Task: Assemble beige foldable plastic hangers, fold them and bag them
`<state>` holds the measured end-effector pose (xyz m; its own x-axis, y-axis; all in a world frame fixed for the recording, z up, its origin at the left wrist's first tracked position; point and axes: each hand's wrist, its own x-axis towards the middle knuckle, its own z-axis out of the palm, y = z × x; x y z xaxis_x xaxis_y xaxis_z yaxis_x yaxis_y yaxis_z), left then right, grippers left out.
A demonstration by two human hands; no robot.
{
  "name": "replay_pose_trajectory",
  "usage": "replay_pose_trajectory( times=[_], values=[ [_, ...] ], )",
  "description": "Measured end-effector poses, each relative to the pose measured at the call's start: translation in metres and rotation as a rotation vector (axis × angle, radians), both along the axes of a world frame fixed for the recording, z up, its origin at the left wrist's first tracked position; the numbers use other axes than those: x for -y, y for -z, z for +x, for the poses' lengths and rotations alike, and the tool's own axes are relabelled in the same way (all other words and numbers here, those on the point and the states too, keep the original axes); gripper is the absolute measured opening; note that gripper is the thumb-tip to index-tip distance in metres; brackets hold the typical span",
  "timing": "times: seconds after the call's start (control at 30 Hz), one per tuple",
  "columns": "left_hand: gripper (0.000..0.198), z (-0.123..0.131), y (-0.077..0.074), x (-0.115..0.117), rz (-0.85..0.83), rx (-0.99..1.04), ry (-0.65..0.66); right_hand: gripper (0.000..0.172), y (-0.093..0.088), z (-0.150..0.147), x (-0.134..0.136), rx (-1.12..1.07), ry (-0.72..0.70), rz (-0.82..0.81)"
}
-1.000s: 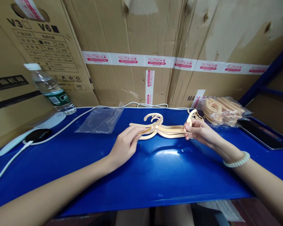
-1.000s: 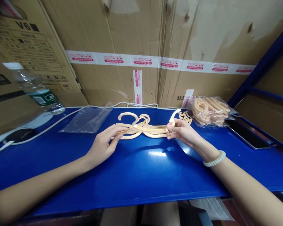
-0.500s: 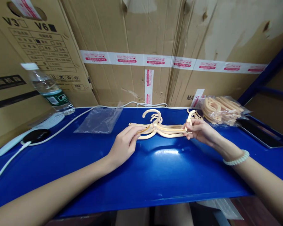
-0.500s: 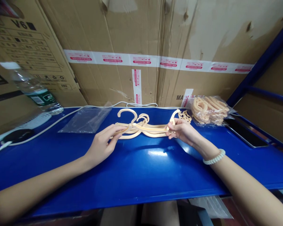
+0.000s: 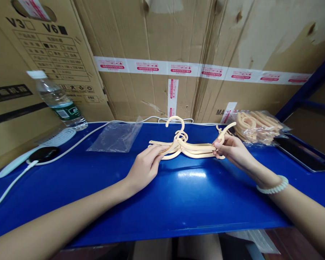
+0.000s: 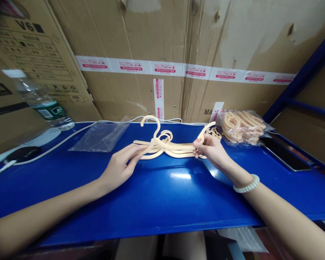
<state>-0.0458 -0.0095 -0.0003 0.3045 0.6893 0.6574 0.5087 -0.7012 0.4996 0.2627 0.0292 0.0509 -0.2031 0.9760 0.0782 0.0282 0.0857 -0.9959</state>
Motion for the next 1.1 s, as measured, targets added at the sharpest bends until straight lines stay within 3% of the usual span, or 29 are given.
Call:
replay_pose_trajectory(
  times=[0.2,0.37,0.6,0.7,0.9,1.1],
  values=[
    [0.029,0.001,-0.006,-0.001,-0.091,0.047,-0.08,0.034,-0.003,-0.001,0.001,-0.033,0.015,0.107],
    [0.014,-0.007,-0.013,-0.005,-0.079,-0.035,-0.055,0.024,-0.02,0.027,-0.009,-0.074,0.036,0.117],
    [0.012,-0.015,-0.013,-0.006,0.029,-0.347,0.063,0.028,-0.049,0.067,-0.015,0.432,-0.19,0.08],
    [0.014,-0.015,-0.013,-0.005,0.036,-0.432,0.047,0.033,-0.048,0.068,-0.017,0.493,-0.229,0.074],
    [0.014,-0.016,-0.016,-0.004,0.037,-0.545,0.016,0.036,-0.046,0.072,-0.023,0.504,-0.121,0.141],
    [0.019,-0.015,-0.011,-0.002,0.114,-0.604,0.004,0.033,-0.044,0.079,-0.029,0.902,-0.403,0.1]
  ],
)
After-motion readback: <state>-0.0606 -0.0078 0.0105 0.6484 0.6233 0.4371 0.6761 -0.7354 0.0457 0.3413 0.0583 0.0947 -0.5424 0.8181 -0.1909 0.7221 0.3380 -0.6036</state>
